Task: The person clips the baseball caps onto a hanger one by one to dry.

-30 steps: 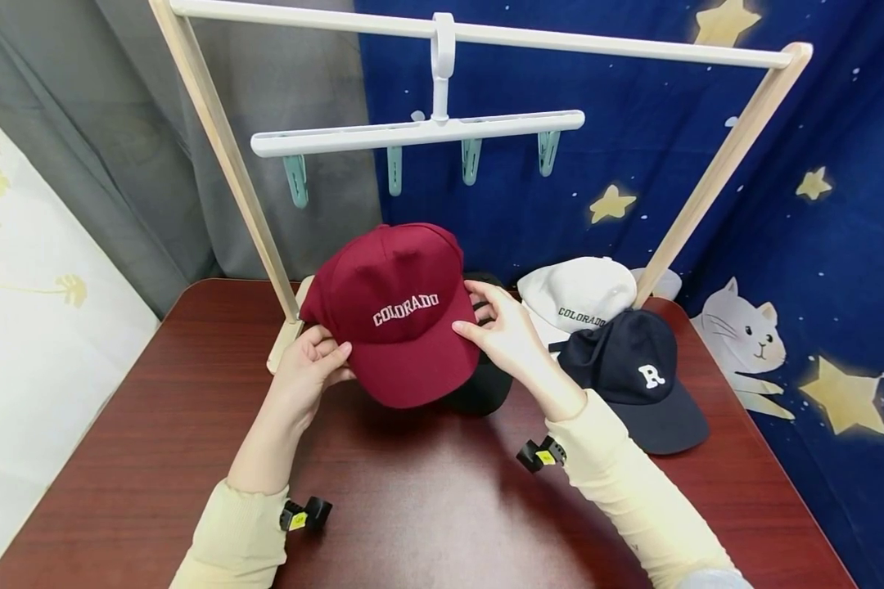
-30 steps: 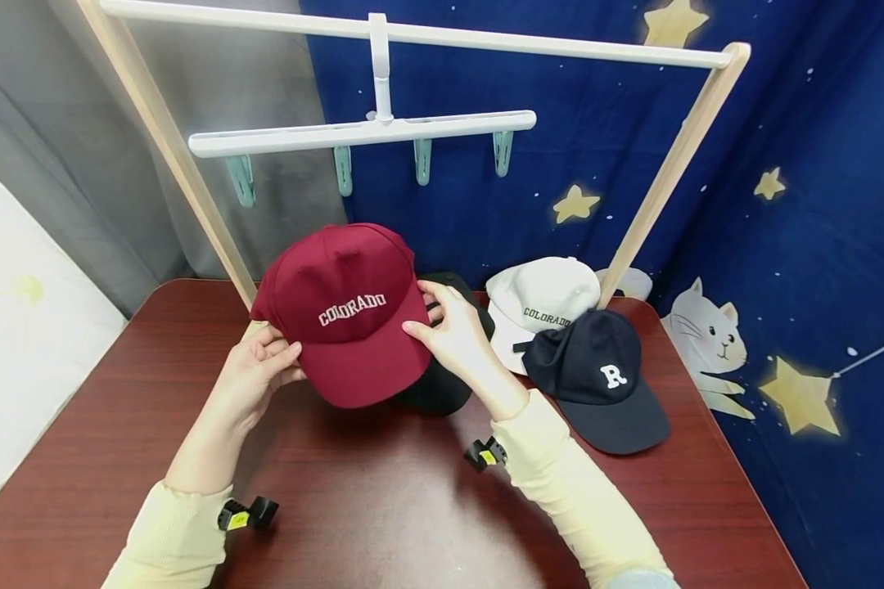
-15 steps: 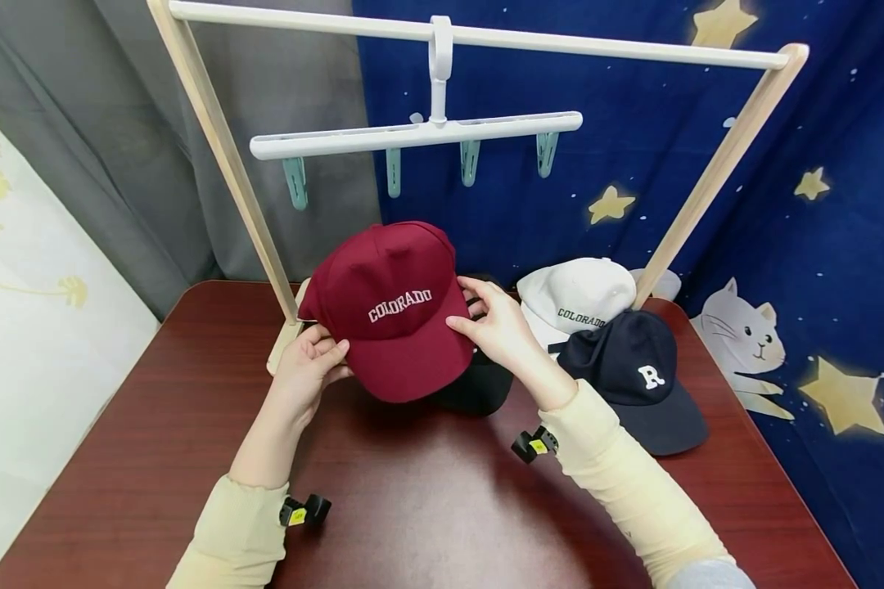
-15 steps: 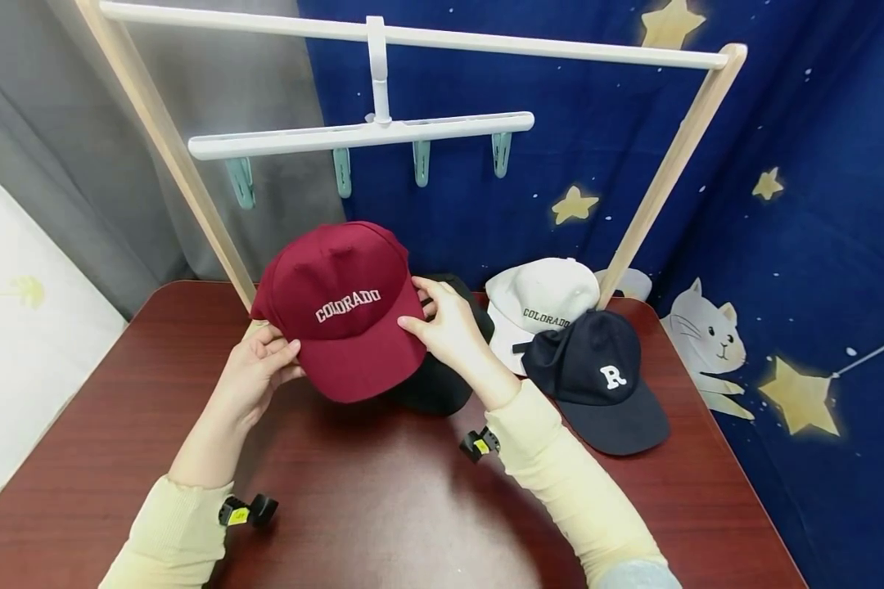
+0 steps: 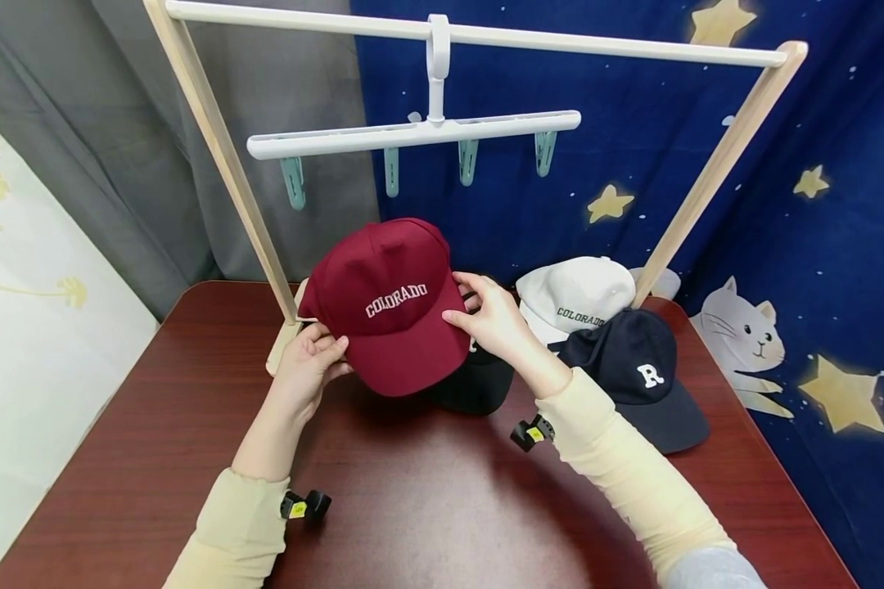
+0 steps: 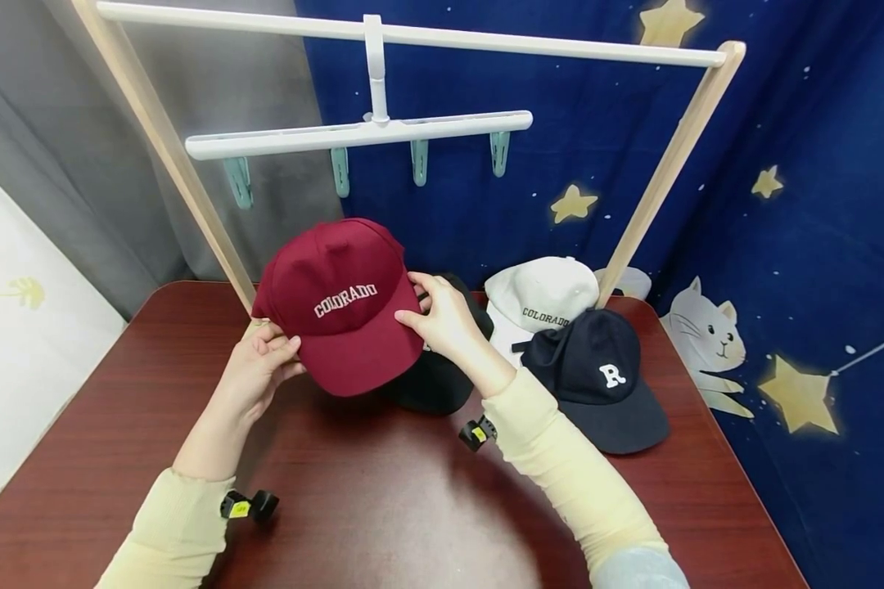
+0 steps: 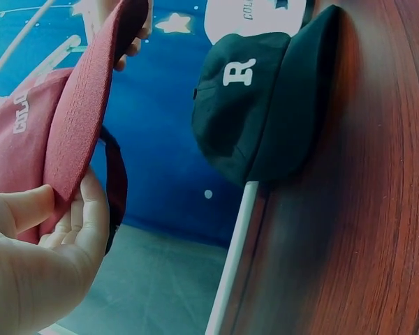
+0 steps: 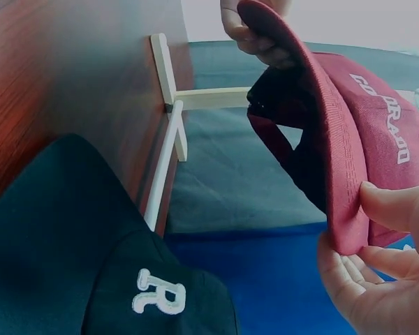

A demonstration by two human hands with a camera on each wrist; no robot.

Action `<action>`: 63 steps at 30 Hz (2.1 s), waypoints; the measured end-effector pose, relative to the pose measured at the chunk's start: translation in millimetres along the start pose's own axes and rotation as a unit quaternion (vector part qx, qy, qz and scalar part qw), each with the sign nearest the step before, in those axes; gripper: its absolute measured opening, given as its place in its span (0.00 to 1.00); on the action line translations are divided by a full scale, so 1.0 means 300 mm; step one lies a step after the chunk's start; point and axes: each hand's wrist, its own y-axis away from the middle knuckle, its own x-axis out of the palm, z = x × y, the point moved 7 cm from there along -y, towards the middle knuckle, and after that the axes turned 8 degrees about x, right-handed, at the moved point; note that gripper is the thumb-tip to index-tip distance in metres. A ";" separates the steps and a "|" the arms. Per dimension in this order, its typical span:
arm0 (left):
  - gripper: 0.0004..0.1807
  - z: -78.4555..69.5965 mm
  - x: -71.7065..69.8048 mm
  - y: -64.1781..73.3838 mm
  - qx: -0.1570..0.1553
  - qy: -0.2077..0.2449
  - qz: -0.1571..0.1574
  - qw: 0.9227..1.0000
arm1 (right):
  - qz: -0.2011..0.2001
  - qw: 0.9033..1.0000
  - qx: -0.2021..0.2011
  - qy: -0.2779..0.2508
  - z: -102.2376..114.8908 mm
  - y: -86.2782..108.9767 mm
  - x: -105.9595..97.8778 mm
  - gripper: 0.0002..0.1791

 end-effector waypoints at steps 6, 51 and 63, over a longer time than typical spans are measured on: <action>0.06 -0.003 -0.002 -0.009 -0.001 -0.007 0.001 1.000 | 0.006 1.000 0.008 0.001 -0.005 -0.017 0.005 0.33; 0.05 0.008 -0.016 -0.064 -0.017 0.004 0.010 1.000 | 0.055 0.998 0.022 0.004 -0.023 -0.093 0.039 0.31; 0.04 0.011 -0.023 -0.060 -0.030 0.024 -0.002 0.999 | 0.067 0.997 0.023 0.028 -0.013 -0.107 0.040 0.30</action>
